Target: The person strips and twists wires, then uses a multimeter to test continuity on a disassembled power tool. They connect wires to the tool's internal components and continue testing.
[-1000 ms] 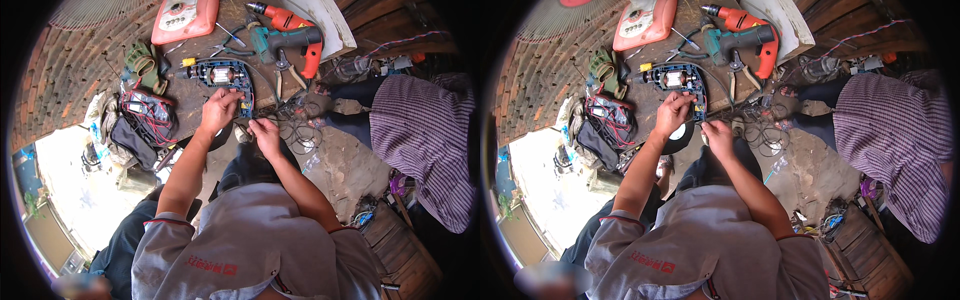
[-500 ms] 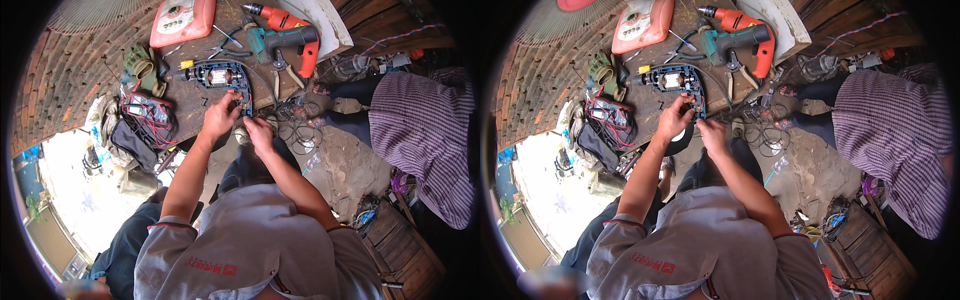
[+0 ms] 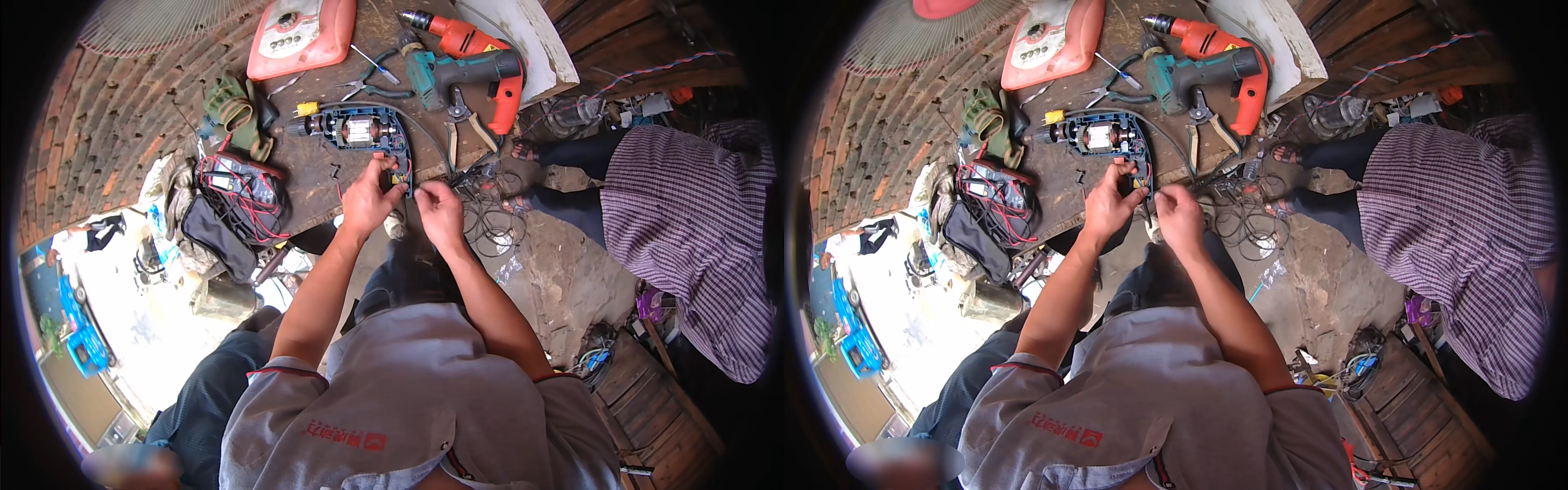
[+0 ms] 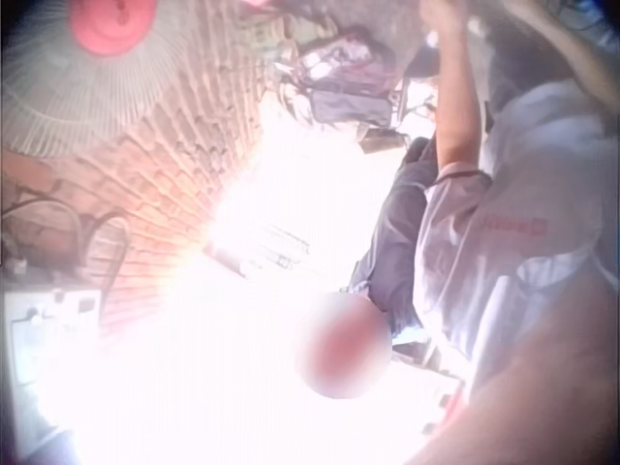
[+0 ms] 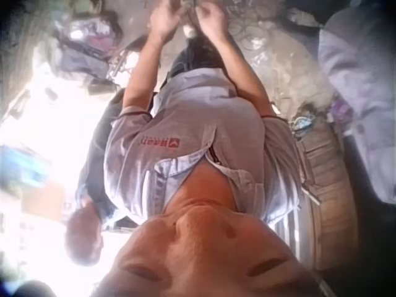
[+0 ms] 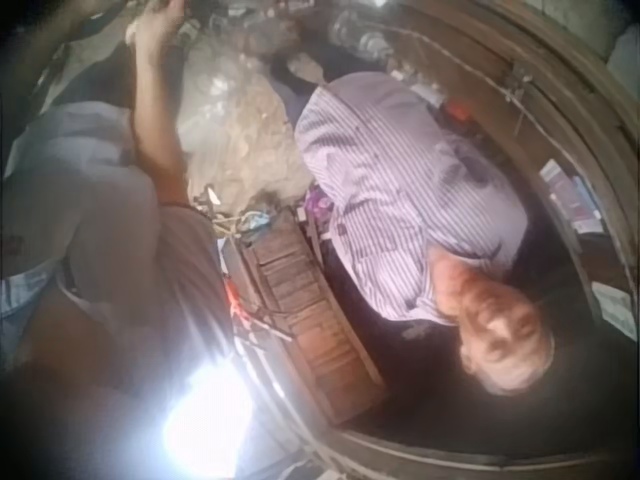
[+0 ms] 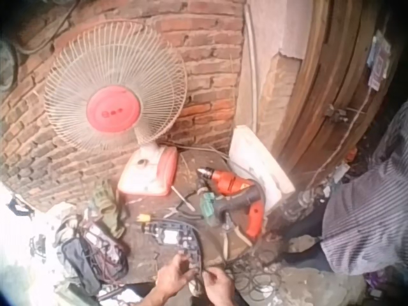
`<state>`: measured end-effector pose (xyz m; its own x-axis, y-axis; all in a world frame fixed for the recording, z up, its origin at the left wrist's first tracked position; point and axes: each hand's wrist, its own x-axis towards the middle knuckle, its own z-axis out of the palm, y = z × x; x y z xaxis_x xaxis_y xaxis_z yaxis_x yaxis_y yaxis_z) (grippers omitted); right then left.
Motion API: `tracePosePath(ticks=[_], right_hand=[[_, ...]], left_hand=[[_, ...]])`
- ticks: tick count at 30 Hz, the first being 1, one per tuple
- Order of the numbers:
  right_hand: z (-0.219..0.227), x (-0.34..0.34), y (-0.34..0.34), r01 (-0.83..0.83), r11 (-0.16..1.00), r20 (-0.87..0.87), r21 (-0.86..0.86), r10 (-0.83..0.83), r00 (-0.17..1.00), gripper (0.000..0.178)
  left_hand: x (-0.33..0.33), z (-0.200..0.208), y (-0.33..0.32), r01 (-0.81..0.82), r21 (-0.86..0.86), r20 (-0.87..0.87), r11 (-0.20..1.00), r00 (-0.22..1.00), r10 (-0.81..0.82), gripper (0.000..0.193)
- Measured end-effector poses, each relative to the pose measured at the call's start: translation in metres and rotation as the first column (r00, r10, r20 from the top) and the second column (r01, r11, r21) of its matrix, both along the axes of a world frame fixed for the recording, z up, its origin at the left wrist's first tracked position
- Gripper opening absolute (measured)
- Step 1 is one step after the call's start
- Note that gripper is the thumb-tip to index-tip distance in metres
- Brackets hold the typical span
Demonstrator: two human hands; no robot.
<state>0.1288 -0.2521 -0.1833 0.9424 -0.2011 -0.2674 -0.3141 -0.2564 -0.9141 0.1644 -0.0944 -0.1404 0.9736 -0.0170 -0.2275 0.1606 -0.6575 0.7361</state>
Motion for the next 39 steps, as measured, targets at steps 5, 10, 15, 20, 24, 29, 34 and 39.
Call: tracePosePath(ticks=[5,10,15,20,24,29,34,39], right_hand=[[0.018,0.026,0.008,-0.052,0.999,0.246,-0.018,0.054,0.968,0.016],[0.016,0.030,0.014,-0.030,0.998,0.252,-0.057,0.043,0.967,0.016],[0.004,0.030,0.016,0.013,1.000,0.187,0.002,-0.013,0.982,0.018],[0.003,0.024,0.024,0.037,0.999,0.228,0.036,-0.045,0.973,0.017],[-0.005,0.023,0.023,0.032,0.993,0.183,0.111,-0.052,0.982,0.020],[-0.001,0.026,0.021,0.052,0.963,0.097,0.265,-0.080,0.992,0.021],[-0.011,0.029,0.012,-0.036,0.999,0.194,0.005,0.034,0.980,0.021],[0.016,0.030,0.008,-0.174,0.929,0.275,-0.327,0.270,0.923,0.025]], left_hand=[[0.000,-0.003,-0.001,-0.004,-0.002,0.032,1.000,0.999,0.004,0.051],[-0.003,-0.011,0.000,-0.007,-0.030,0.118,1.000,0.993,0.011,0.050],[-0.003,-0.010,0.001,-0.008,-0.032,0.113,0.999,0.994,0.012,0.053],[-0.004,-0.006,0.002,-0.008,-0.027,0.085,1.000,0.996,0.011,0.053],[-0.004,-0.003,0.001,-0.029,-0.028,0.079,0.999,0.996,0.031,0.051],[-0.003,-0.003,0.001,-0.039,-0.047,0.069,0.998,0.997,0.042,0.048],[-0.003,-0.001,0.000,-0.045,-0.044,0.038,0.998,0.998,0.047,0.046],[-0.005,-0.005,0.002,-0.039,-0.065,0.115,0.997,0.992,0.047,0.045]])
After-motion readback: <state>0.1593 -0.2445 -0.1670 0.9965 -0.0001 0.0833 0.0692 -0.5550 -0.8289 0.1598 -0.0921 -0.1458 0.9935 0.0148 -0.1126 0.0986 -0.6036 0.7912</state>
